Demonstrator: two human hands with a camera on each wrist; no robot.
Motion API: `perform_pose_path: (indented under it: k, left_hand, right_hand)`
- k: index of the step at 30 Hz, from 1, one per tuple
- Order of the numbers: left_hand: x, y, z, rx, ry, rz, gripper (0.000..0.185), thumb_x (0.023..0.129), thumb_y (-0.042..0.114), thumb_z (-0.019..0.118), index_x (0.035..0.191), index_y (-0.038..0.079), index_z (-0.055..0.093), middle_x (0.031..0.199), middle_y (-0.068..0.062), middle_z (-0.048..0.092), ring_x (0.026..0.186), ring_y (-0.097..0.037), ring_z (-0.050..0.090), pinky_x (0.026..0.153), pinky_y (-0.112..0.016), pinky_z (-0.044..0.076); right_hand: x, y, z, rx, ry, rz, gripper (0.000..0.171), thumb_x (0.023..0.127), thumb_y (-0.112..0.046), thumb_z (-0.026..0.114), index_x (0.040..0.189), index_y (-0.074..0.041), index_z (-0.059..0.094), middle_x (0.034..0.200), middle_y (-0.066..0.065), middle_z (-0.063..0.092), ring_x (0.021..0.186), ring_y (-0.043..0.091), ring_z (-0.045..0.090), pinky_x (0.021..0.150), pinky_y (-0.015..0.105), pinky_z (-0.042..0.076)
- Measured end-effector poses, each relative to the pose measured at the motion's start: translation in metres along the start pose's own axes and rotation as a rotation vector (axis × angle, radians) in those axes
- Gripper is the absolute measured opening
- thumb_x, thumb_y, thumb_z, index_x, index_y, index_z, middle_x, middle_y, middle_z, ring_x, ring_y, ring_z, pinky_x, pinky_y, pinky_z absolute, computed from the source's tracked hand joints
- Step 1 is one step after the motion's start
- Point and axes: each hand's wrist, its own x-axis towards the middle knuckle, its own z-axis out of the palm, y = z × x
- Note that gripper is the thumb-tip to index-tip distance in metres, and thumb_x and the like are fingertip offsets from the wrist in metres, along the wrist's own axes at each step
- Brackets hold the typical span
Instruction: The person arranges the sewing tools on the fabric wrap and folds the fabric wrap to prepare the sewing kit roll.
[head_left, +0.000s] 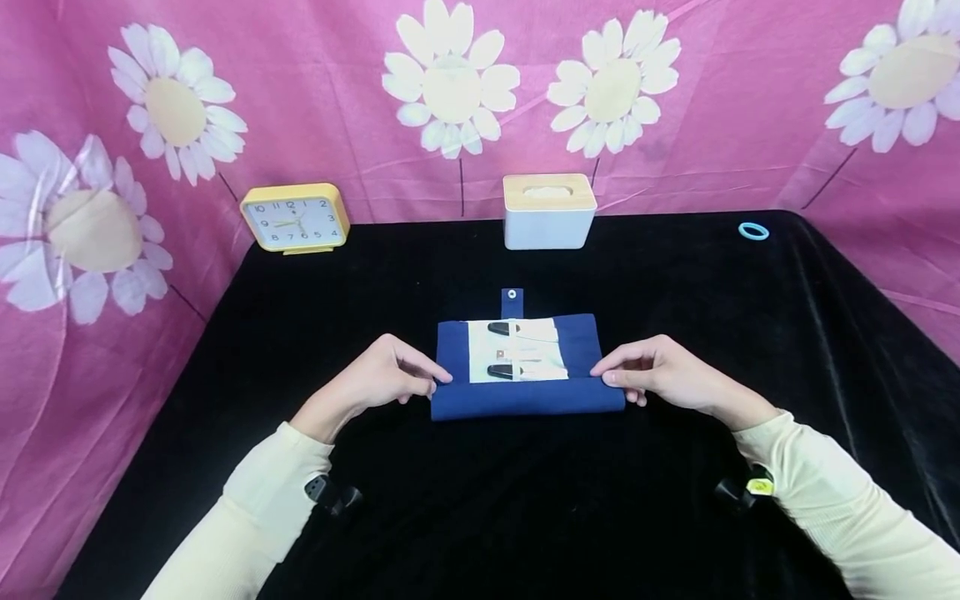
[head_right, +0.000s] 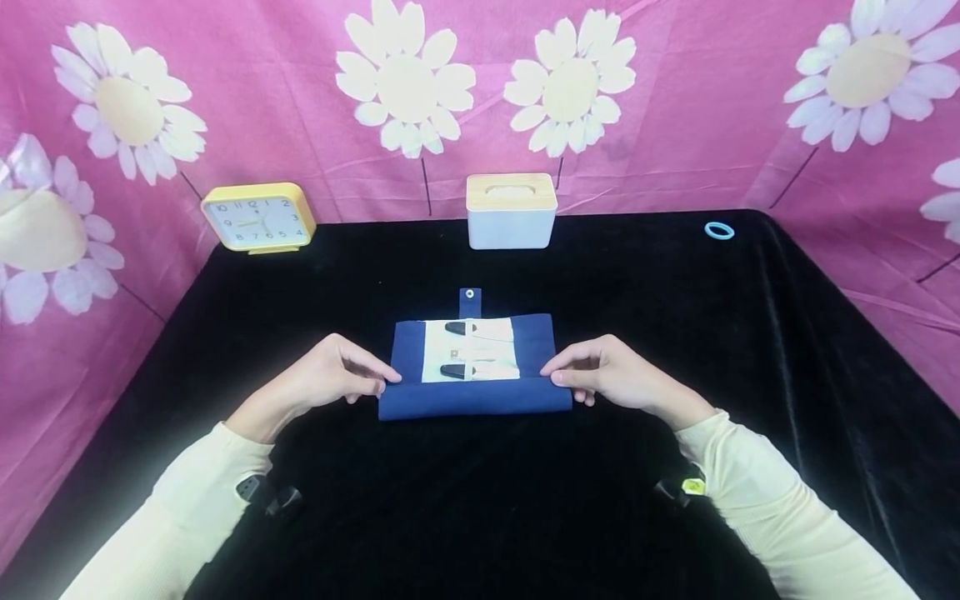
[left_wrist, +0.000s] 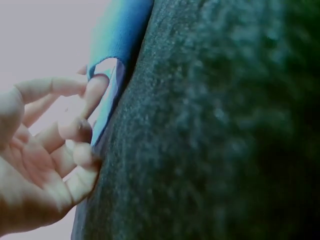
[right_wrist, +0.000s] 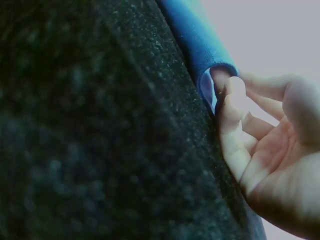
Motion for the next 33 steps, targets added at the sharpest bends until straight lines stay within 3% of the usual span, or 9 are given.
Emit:
perform_pose_path:
  k: [6, 9, 15, 28, 33]
  left_hand:
    - [0.0000, -0.0007, 0.0005, -0.046, 0.020, -0.036, 0.026, 0.077, -0.004, 0.065, 0.099, 0.005, 0.074, 0.075, -0.009, 0.071, 0.052, -0.013, 0.048, 0.042, -0.022, 0.031]
    - [-0.0008, -0.0016, 0.0007, -0.053, 0.036, -0.037, 0.028, 0.075, -0.006, 0.065, 0.100, 0.004, 0.074, 0.074, -0.010, 0.072, 0.058, -0.014, 0.055, 0.047, -0.023, 0.038]
    - [0.0002, -0.0010, 0.0020, -0.025, 0.070, -0.053, 0.029, 0.074, -0.007, 0.065, 0.099, 0.004, 0.074, 0.075, -0.010, 0.073, 0.072, -0.017, 0.068, 0.070, -0.029, 0.053]
    - [0.0052, -0.0001, 0.0013, 0.033, 0.083, -0.100, 0.027, 0.074, -0.004, 0.068, 0.096, 0.008, 0.076, 0.077, -0.008, 0.074, 0.076, -0.015, 0.067, 0.072, -0.029, 0.051]
    - [0.0057, 0.0002, 0.0010, 0.057, 0.047, -0.069, 0.023, 0.075, -0.001, 0.071, 0.096, 0.007, 0.076, 0.073, -0.006, 0.072, 0.069, -0.013, 0.060, 0.068, -0.027, 0.049]
  right_hand:
    - [-0.0001, 0.0054, 0.0021, 0.000, 0.022, 0.002, 0.019, 0.088, -0.016, 0.065, 0.103, -0.004, 0.070, 0.061, 0.005, 0.058, 0.050, 0.014, 0.055, 0.044, 0.033, 0.048]
    - [0.0005, 0.0061, 0.0033, -0.007, 0.039, 0.007, 0.019, 0.087, -0.017, 0.066, 0.102, -0.006, 0.070, 0.060, 0.004, 0.057, 0.048, 0.014, 0.054, 0.043, 0.033, 0.047]
    - [0.0017, 0.0067, 0.0044, -0.016, 0.065, 0.012, 0.018, 0.086, -0.019, 0.068, 0.100, -0.008, 0.071, 0.058, 0.004, 0.056, 0.047, 0.014, 0.053, 0.042, 0.033, 0.047]
    - [0.0026, 0.0086, 0.0049, -0.047, 0.089, 0.018, 0.017, 0.086, -0.022, 0.069, 0.099, -0.011, 0.071, 0.057, 0.005, 0.056, 0.046, 0.014, 0.052, 0.041, 0.033, 0.046]
    - [0.0005, 0.0087, 0.0051, -0.070, 0.084, 0.019, 0.018, 0.087, -0.023, 0.067, 0.101, -0.013, 0.071, 0.060, 0.007, 0.058, 0.048, 0.016, 0.055, 0.043, 0.033, 0.048]
